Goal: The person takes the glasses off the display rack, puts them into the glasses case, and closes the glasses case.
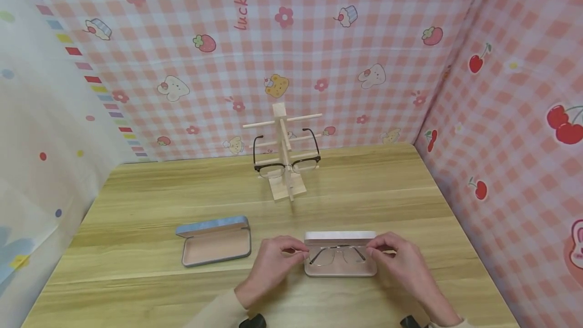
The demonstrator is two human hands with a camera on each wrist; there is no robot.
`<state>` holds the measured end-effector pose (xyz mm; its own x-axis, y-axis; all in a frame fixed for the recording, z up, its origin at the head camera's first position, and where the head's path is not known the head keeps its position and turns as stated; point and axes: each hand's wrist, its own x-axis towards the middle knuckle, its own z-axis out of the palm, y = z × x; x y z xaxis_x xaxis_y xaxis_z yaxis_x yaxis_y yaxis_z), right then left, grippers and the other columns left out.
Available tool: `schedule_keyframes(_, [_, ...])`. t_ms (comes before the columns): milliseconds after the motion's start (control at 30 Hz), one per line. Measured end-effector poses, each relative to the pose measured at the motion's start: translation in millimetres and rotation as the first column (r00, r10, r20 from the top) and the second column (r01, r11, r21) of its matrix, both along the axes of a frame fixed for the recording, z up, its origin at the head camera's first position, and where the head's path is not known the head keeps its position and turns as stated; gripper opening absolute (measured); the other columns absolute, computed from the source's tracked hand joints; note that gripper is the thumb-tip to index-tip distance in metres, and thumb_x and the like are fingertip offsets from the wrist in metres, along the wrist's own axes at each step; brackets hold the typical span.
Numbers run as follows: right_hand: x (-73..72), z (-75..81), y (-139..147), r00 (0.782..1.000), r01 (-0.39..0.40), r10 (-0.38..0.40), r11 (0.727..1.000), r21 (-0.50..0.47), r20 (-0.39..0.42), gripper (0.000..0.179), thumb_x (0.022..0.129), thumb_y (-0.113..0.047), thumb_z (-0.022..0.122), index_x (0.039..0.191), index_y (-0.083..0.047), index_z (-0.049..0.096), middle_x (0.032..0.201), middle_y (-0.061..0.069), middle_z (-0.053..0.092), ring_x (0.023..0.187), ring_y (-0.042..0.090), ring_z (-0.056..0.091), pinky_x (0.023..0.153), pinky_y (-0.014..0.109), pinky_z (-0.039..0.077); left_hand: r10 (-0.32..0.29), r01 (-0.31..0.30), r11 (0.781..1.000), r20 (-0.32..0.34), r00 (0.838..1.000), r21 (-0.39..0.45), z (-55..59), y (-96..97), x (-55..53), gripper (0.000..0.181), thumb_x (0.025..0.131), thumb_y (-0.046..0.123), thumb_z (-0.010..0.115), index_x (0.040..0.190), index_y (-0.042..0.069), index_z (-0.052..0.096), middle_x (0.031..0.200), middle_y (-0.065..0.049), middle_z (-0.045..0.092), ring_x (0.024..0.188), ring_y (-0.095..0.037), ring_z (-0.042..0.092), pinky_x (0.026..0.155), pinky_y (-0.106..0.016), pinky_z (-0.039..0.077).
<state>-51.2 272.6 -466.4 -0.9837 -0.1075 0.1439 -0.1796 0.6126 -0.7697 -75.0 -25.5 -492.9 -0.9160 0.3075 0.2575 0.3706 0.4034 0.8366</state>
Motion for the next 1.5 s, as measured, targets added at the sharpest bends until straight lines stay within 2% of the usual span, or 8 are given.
schedule_keyframes(333, [1.5, -11.6, -1, 0.999, 0.032, -0.031, 0.999, 0.018, -0.041, 0.014, 0.086, 0.002, 0.081, 0.090, -0.011, 0.077, 0.091, -0.003, 0.073, 0.087, -0.003, 0.064, 0.076, 0.020, 0.060, -0.012, 0.013, 0.997, 0.013, 1.000, -0.081, -9.9, 2.4, -5.8, 0.005, 0.086, 0.008, 0.083, 0.090, 0.012, 0.083, 0.091, 0.003, 0.078, 0.085, -0.006, 0.068, 0.078, -0.022, 0.053])
schedule_keyframes(600, [0.5, -14.6, -3, 0.995, 0.068, -0.072, 0.996, 0.061, 0.066, 0.010, 0.088, -0.004, 0.081, 0.091, -0.013, 0.076, 0.097, -0.001, 0.075, 0.090, 0.006, 0.067, 0.078, 0.024, 0.060, -0.025, 0.029, 0.993, 0.031, 0.999, -0.117, -16.3, 3.1, -11.4, 0.004, 0.086, 0.009, 0.082, 0.090, 0.011, 0.083, 0.089, 0.003, 0.078, 0.081, -0.002, 0.067, 0.074, -0.019, 0.052])
schedule_keyframes(800, [-1.5, -18.7, -2, 0.994, 0.062, -0.071, 0.993, 0.098, 0.083, 0.009, 0.088, -0.003, 0.080, 0.090, -0.011, 0.077, 0.098, 0.001, 0.075, 0.090, 0.011, 0.069, 0.078, 0.026, 0.060, -0.032, 0.039, 0.986, 0.044, 0.999, -0.162, -19.8, 5.1, -14.6, 0.004, 0.086, 0.010, 0.083, 0.090, 0.011, 0.083, 0.091, 0.004, 0.079, 0.082, 0.000, 0.066, 0.074, -0.019, 0.052])
schedule_keyframes(967, [-1.7, -21.3, -2, 0.991, 0.059, -0.071, 0.993, 0.101, 0.111, 0.007, 0.089, -0.004, 0.080, 0.090, -0.010, 0.077, 0.100, 0.004, 0.076, 0.090, 0.017, 0.071, 0.076, 0.026, 0.060, -0.037, 0.043, 0.975, 0.031, 0.999, -0.217, -20.0, 5.7, -15.7, 0.003, 0.087, 0.014, 0.083, 0.090, 0.013, 0.083, 0.093, 0.005, 0.078, 0.086, -0.001, 0.067, 0.077, -0.020, 0.053])
schedule_keyframes(1200, [-2.7, -26.2, -1, 0.990, 0.052, -0.065, 0.993, 0.102, 0.127, 0.008, 0.089, -0.007, 0.081, 0.090, -0.013, 0.077, 0.097, -0.001, 0.075, 0.089, 0.012, 0.069, 0.077, 0.025, 0.058, -0.039, 0.034, 0.964, -0.012, 0.999, -0.264, -22.0, 5.4, -15.8, 0.003, 0.086, 0.015, 0.085, 0.089, 0.015, 0.083, 0.093, 0.006, 0.077, 0.088, -0.005, 0.068, 0.078, -0.024, 0.053])
schedule_keyframes(1400, [-3.5, -29.0, -1, 0.992, 0.042, -0.055, 0.993, 0.111, 0.116, 0.010, 0.088, -0.004, 0.080, 0.089, -0.014, 0.077, 0.095, -0.003, 0.074, 0.087, 0.011, 0.068, 0.076, 0.024, 0.059, -0.033, 0.027, 0.955, -0.017, 0.999, -0.297, -23.6, 4.9, -15.1, 0.003, 0.086, 0.015, 0.085, 0.090, 0.015, 0.083, 0.092, 0.008, 0.073, 0.090, -0.007, 0.064, 0.088, -0.032, 0.052])
schedule_keyframes(1500, [-3.6, -29.8, -1, 0.991, 0.041, -0.054, 0.993, 0.111, 0.121, 0.010, 0.089, -0.004, 0.080, 0.090, -0.013, 0.077, 0.096, -0.002, 0.074, 0.088, 0.012, 0.069, 0.076, 0.024, 0.059, -0.035, 0.026, 0.954, -0.025, 0.999, -0.298, -24.6, 4.2, -15.3, 0.003, 0.086, 0.016, 0.084, 0.090, 0.015, 0.083, 0.092, 0.008, 0.073, 0.090, -0.007, 0.064, 0.089, -0.034, 0.051])
